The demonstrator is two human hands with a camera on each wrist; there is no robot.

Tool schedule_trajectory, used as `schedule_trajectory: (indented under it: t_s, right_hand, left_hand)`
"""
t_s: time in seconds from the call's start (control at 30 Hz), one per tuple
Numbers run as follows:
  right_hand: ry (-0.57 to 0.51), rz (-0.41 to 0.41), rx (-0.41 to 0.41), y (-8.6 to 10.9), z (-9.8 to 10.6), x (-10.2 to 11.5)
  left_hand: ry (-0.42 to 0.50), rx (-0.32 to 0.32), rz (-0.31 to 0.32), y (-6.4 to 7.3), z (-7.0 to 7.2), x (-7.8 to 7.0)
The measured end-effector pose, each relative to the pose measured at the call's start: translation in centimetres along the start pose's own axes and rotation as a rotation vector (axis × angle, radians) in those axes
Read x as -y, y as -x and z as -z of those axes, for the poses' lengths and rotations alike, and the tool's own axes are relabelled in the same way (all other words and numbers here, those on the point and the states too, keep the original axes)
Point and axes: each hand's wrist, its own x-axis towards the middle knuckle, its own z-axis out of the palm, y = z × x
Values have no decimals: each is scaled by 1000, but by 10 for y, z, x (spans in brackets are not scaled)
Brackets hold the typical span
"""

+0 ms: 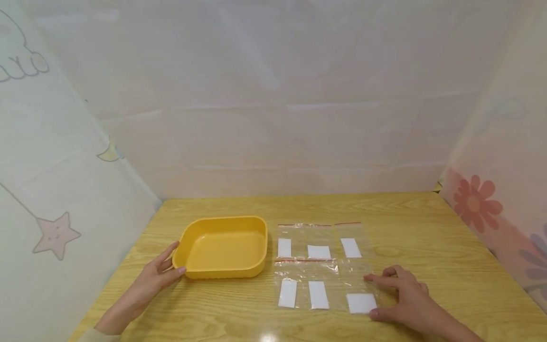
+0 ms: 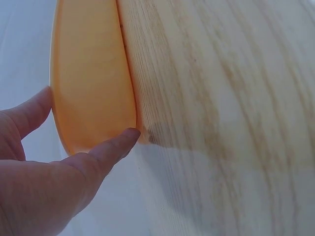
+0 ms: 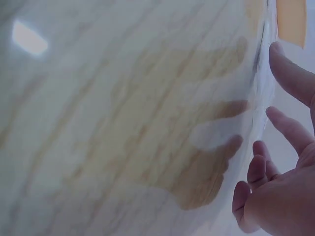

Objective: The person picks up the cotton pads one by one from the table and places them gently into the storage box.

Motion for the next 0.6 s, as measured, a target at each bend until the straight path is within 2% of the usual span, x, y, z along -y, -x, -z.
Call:
schedule_trajectory:
  t_s: [0.13,0.23,0.37,0.6]
  right_hand:
    - [-34,-20,50,1,0,0]
    - [-62,-3,72,2,0,-1]
    - [-71,69,52,2,-2,-3]
    - [-72,88,16,3,-5,-7]
  left_hand:
    - [-2,-1,3,0,0,-1]
    - [-5,-9,8,0,0,-2]
    - [-5,-12,10,0,0,-2]
    - [3,-12,17,0,0,-3]
